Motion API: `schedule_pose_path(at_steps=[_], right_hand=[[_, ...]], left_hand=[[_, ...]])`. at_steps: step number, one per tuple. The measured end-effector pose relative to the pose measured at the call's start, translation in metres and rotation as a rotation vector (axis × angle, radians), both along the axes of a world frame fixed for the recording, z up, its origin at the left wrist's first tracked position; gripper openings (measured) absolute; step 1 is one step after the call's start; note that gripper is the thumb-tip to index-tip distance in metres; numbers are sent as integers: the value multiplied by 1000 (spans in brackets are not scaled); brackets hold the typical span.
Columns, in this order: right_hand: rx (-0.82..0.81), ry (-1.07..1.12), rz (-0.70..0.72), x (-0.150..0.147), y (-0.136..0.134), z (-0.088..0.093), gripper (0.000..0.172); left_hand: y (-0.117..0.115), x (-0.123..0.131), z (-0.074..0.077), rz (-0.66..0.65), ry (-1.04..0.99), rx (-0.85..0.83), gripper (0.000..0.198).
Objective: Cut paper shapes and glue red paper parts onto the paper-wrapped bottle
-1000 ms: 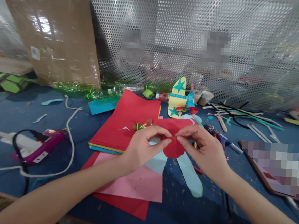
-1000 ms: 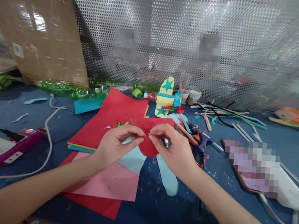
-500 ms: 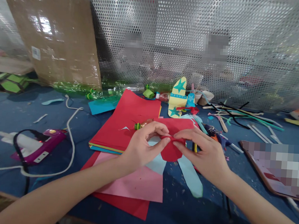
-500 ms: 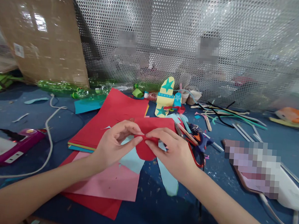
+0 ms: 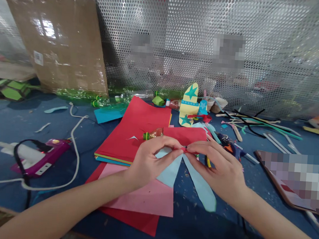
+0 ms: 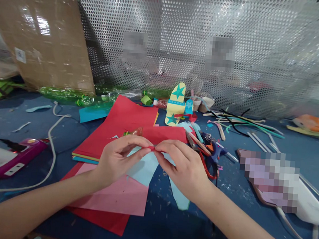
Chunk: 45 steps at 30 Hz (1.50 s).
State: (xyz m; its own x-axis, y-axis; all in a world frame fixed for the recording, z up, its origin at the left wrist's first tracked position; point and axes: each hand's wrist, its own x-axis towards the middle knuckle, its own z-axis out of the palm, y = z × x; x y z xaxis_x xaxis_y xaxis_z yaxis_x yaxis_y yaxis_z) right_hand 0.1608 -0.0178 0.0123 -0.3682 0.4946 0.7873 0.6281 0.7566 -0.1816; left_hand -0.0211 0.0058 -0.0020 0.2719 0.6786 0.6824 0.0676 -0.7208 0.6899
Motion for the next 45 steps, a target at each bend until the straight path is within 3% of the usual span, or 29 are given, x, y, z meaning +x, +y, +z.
schedule_pose_path(at_steps=[4, 8, 17, 22, 27, 35, 41, 45], right_hand=[[138, -103, -41, 4, -2, 2, 13], [248, -190, -25, 10, -3, 4, 12], [267, -244, 122, 19, -13, 11, 15], [330, -288, 150, 20, -15, 16, 14], [355, -304, 137, 18, -9, 16, 12], [293, -319, 168, 20, -2, 12, 13], [48, -165, 241, 15, 1, 15, 9], [17, -140, 225, 11, -2, 15, 7]], left_hand=[[3, -5, 5, 17, 126, 286, 16], [5, -10, 8, 20, 204, 468, 23], [-5, -19, 28, 102, 370, 933, 7], [-6, -19, 38, 173, 386, 1161, 18], [1, -20, 34, 191, 384, 1364, 27], [13, -26, 20, 113, 434, 1426, 23], [15, -29, 20, -90, 459, 1084, 24], [13, -28, 27, -46, 450, 1041, 24]])
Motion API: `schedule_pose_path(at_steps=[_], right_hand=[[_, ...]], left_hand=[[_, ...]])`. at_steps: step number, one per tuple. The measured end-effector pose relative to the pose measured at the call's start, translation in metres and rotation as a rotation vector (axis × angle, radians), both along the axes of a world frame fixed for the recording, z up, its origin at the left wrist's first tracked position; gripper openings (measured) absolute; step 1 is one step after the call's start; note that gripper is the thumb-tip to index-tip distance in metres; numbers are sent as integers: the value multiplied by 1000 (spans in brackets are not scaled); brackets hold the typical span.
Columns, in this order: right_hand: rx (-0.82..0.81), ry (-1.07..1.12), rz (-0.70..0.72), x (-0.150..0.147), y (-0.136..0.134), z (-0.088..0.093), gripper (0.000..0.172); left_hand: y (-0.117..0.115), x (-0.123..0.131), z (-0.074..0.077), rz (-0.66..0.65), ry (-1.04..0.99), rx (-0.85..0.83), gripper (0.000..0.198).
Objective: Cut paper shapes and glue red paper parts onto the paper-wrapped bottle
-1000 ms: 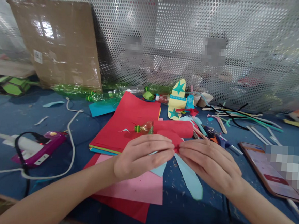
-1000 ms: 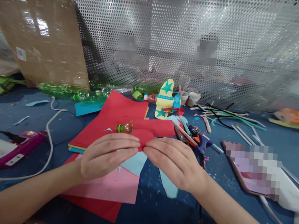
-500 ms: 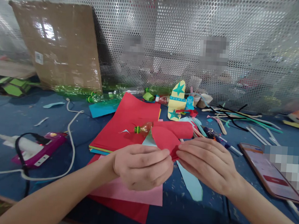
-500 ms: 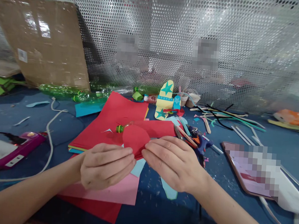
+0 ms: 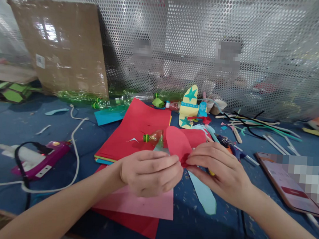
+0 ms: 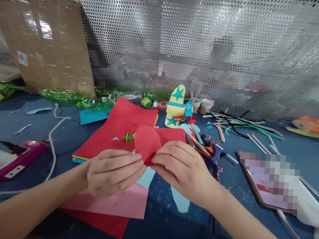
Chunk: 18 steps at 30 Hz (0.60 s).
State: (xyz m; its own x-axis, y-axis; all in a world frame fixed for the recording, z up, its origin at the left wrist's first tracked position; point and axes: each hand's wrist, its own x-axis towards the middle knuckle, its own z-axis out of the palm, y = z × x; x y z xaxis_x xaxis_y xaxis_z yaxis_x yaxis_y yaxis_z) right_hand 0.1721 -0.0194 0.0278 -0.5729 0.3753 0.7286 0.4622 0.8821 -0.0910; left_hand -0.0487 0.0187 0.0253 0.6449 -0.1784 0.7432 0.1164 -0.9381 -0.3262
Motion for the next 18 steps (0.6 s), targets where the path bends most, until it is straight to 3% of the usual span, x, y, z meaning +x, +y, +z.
schedule_pose_path(at_steps=[3, 5, 7, 10, 14, 16, 18], right_hand=[[-19, 12, -20, 0, 1, -1, 6], [-15, 21, -40, 1, 3, -1, 7], [22, 32, -75, 3, 5, -1, 8], [116, 26, -149, 5, 7, 1, 9], [232, -53, -209, 7, 5, 1, 7], [279, -84, -210, 7, 3, 1, 8], [306, -94, -215, 7, 2, 1, 9]], left_hand=[[-1, 4, -3, 76, -108, 73, 17], [-2, 8, -9, 146, -187, 26, 14], [-3, 12, -15, 217, -285, -150, 21], [-7, 18, -18, 235, -434, -571, 35], [-14, 24, -18, 42, -325, -1222, 26], [-17, 26, -19, -71, -313, -1364, 18], [-18, 27, -20, -114, -359, -1355, 12]])
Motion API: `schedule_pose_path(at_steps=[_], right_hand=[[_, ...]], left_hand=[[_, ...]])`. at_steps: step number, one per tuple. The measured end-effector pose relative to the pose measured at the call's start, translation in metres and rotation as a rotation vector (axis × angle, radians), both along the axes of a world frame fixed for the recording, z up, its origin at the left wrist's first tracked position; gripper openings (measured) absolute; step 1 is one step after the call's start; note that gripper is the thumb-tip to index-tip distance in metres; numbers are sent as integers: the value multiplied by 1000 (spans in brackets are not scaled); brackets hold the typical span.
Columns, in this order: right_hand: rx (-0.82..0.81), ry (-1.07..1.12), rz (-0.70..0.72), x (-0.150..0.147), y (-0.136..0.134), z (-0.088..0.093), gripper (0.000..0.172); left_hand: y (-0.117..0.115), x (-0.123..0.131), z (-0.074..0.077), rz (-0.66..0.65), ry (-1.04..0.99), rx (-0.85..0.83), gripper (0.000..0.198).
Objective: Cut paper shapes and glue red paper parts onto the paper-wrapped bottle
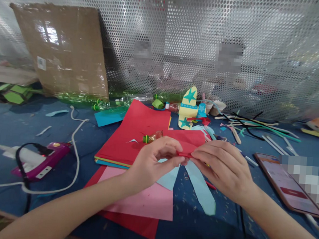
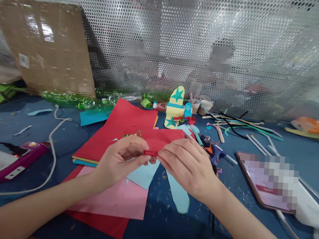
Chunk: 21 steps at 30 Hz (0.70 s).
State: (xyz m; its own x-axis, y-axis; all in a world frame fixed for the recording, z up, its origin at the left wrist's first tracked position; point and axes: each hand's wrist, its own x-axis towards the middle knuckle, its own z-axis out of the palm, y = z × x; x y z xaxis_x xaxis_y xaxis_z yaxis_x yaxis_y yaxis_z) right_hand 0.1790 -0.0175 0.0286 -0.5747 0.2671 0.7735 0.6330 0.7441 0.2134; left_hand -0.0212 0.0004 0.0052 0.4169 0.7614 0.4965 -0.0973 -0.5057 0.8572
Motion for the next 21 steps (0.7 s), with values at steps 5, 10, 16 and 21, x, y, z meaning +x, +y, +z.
schedule_pose_path(at_steps=[5, 10, 16, 21], right_hand=[[15, 2, -1, 0, -2, 1, 10], [-43, 83, 57, -2, -2, 2, 10], [-184, 242, 36, -6, -1, 6, 9], [-356, 383, -40, -7, -3, 4, 5]], left_hand=[[0, -1, 1, 156, 40, 177, 4], [-2, -2, 2, 196, 16, 307, 7], [-3, -2, 2, 257, -46, 349, 10], [-2, -3, 4, 313, -16, 456, 11]])
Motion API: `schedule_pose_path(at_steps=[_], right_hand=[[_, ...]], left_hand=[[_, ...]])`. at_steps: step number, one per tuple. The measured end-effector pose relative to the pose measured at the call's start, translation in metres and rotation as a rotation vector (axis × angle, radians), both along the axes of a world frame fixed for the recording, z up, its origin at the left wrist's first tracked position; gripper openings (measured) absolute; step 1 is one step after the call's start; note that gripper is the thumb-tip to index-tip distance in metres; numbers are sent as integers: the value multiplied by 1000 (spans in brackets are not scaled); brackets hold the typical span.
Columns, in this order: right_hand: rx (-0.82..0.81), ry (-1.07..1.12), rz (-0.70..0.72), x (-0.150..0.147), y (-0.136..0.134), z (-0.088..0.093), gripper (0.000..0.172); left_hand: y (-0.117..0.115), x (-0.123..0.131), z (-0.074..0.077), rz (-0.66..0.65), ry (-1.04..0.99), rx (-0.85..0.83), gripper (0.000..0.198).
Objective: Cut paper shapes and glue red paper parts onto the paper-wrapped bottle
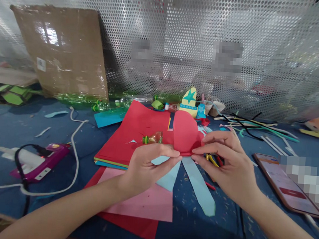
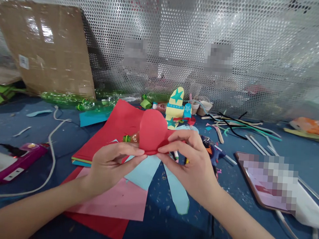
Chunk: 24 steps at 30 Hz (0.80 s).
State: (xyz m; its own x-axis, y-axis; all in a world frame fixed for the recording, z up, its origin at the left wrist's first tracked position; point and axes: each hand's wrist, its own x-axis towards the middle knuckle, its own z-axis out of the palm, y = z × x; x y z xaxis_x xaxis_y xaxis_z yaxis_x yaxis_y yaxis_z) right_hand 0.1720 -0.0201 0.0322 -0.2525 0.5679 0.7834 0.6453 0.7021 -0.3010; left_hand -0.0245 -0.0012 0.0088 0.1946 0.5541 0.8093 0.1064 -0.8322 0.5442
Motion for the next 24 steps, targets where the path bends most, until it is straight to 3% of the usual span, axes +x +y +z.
schedule_pose_path(at_steps=[7, 10, 14, 17, 24], right_hand=[[-284, 65, 68, 23, 21, 0, 12], [-442, 17, -205, 54, 34, 5, 23], [-817, -358, -583, 101, 43, -5, 39], [-874, -386, -667, 123, 40, -25, 47], [-918, -153, -666, 135, 43, -57, 42]], left_hand=[[15, -1, -11, 34, 92, 78, 9], [20, -3, -16, 55, 113, 115, 8], [20, -7, -18, 64, 237, 221, 10], [20, -8, -19, 61, 282, 278, 11], [21, -7, -28, 89, 372, 377, 10]])
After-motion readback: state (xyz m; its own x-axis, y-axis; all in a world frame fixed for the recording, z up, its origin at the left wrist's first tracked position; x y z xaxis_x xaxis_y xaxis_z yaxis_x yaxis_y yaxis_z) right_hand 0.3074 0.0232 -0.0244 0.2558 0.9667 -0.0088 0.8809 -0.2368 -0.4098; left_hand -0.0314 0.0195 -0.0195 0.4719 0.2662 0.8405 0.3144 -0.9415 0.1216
